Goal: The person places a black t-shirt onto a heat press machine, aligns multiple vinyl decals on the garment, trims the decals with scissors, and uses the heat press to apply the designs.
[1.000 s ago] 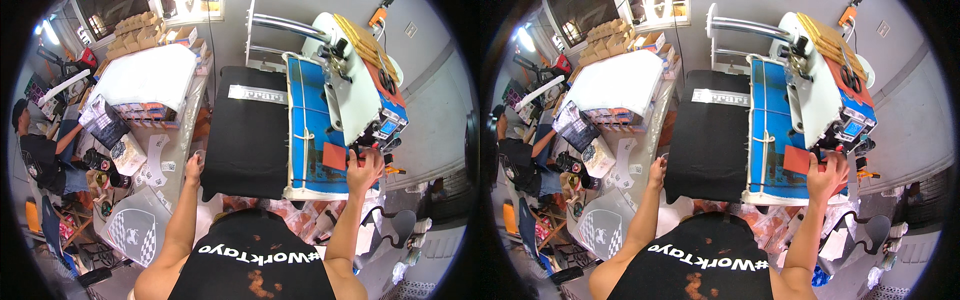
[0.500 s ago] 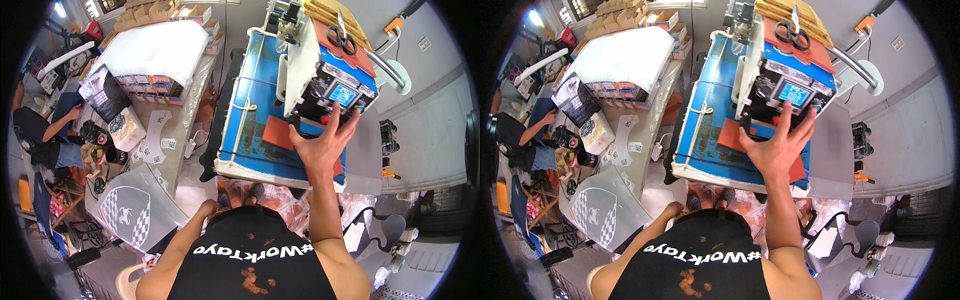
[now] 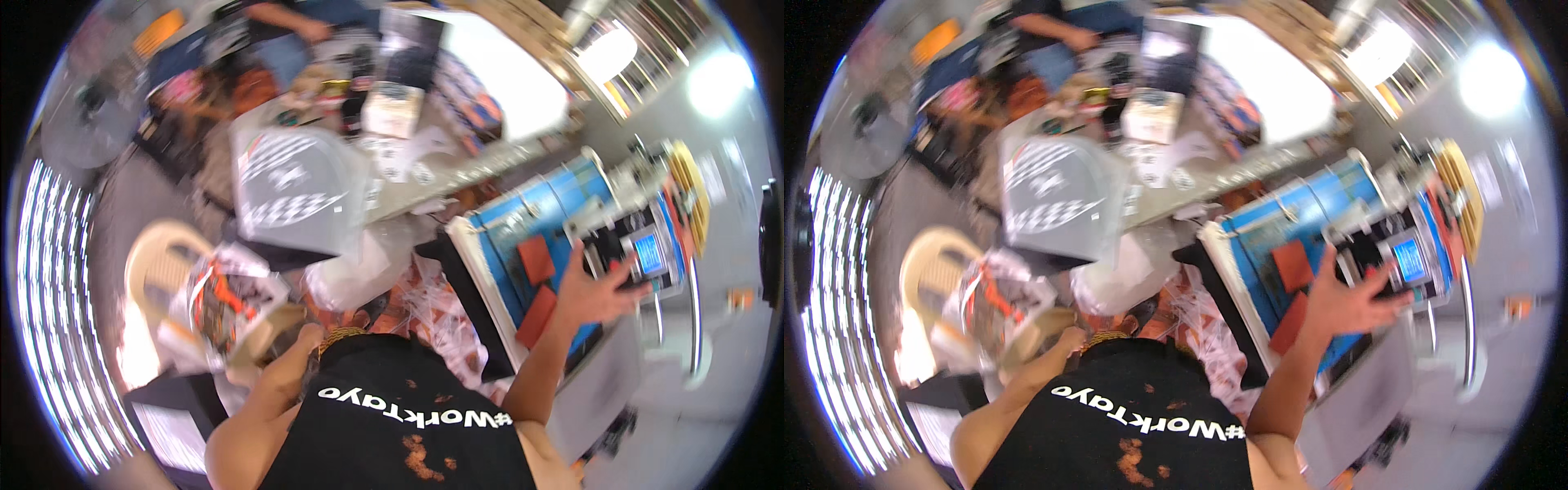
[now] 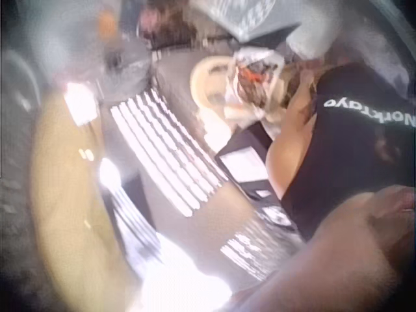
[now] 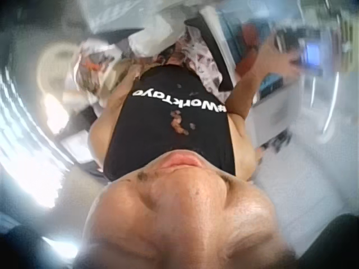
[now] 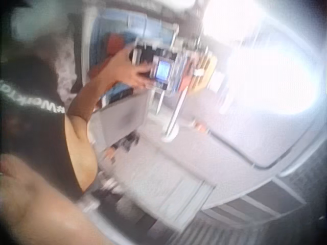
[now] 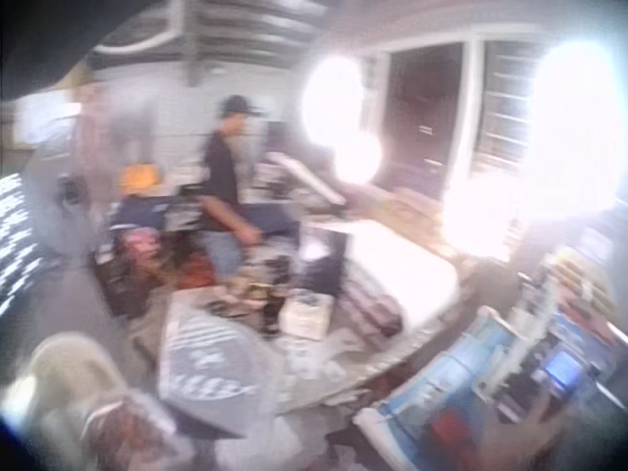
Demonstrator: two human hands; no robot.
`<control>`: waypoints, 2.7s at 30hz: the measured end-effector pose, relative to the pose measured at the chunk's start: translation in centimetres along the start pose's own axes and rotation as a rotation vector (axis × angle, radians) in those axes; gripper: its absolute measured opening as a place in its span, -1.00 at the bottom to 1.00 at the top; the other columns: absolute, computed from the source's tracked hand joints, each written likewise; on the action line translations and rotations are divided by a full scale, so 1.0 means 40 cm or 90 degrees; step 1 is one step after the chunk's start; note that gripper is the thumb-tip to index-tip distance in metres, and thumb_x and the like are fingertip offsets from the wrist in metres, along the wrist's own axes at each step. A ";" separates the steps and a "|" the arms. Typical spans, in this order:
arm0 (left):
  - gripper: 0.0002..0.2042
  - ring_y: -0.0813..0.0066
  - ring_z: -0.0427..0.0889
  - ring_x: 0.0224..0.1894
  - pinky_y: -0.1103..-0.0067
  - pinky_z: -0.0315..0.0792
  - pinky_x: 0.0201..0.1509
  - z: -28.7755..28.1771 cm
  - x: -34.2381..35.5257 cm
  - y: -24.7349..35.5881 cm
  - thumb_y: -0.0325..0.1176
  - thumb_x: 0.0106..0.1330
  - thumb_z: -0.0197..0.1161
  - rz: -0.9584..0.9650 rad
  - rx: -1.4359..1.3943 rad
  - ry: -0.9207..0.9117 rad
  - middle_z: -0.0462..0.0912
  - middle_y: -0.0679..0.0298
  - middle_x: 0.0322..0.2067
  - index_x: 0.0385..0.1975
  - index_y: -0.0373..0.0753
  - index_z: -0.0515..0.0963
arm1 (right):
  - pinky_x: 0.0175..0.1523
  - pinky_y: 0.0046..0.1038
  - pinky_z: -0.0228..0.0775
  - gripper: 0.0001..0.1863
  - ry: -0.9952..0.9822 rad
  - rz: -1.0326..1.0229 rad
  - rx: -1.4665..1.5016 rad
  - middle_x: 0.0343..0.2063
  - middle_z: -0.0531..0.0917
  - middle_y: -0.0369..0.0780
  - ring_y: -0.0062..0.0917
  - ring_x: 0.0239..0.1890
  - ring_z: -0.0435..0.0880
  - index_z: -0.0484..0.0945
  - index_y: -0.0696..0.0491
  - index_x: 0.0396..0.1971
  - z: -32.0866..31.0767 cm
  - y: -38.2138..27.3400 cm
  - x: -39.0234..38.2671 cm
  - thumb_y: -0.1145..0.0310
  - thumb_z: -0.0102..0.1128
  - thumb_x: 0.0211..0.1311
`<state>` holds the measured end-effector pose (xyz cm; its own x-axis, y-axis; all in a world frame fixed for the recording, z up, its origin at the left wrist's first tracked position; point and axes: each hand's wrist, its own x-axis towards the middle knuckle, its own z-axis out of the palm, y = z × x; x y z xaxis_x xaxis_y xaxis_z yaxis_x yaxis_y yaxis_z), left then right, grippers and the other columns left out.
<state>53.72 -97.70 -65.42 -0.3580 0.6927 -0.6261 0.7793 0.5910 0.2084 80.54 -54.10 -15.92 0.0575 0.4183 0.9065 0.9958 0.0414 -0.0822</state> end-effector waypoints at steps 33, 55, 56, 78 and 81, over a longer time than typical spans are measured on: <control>-0.26 0.12 -0.12 0.52 0.10 -0.30 0.53 0.581 -1.440 -0.036 0.10 0.40 -0.05 -1.190 -0.371 0.556 0.01 0.08 0.47 0.42 -0.33 0.07 | -0.15 -0.31 0.46 -0.87 -0.074 -1.630 1.416 -0.36 0.57 -0.26 -0.37 -0.20 0.59 0.55 0.02 -0.32 -1.757 -0.360 -1.631 0.37 0.11 0.12; -0.26 0.18 -0.10 0.52 0.14 -0.26 0.55 0.557 -1.459 -0.046 0.09 0.30 0.06 -1.210 -0.467 0.550 0.05 0.18 0.46 0.40 -0.23 0.16 | -0.17 -0.47 0.51 -0.71 -1.292 -1.550 0.468 -0.34 0.76 -0.16 -0.56 -0.29 0.71 0.67 0.11 -0.20 -1.962 -0.469 -1.725 0.45 0.33 0.00; -0.26 0.18 -0.10 0.52 0.14 -0.26 0.55 0.557 -1.458 -0.047 0.09 0.30 0.06 -1.216 -0.467 0.550 0.05 0.18 0.46 0.40 -0.23 0.16 | -0.27 -0.51 0.48 -0.72 -1.287 -1.533 0.525 -0.38 0.73 -0.20 -0.60 -0.37 0.66 0.67 0.15 -0.21 -1.967 -0.499 -1.738 0.46 0.34 0.01; -0.46 0.10 0.18 0.41 -0.01 -0.09 0.48 0.427 -1.470 -0.320 -0.41 0.22 0.22 -1.205 -0.410 0.800 0.32 0.09 0.29 0.25 -0.24 0.34 | -0.27 -0.41 0.48 -0.84 -1.242 -1.619 0.787 -0.50 0.70 -0.16 -0.45 -0.42 0.69 0.67 0.16 -0.27 -1.888 -0.850 -1.773 0.45 0.28 0.15; -0.43 0.11 0.07 0.46 0.08 -0.13 0.51 0.466 -1.474 -0.270 -0.22 0.31 0.16 -1.275 -0.492 0.593 0.21 0.12 0.38 0.33 -0.19 0.29 | -0.35 -0.51 0.45 -0.84 -1.368 -1.427 0.761 -0.47 0.68 -0.26 -0.59 -0.47 0.61 0.68 0.13 -0.23 -1.958 -1.078 -1.860 0.54 0.20 0.20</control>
<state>76.00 -152.62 -44.76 -0.3702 -0.9290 -0.0001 -0.8925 0.3556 0.2777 38.94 -158.06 -47.39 -0.3333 -0.8615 -0.3830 -0.2460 0.4716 -0.8468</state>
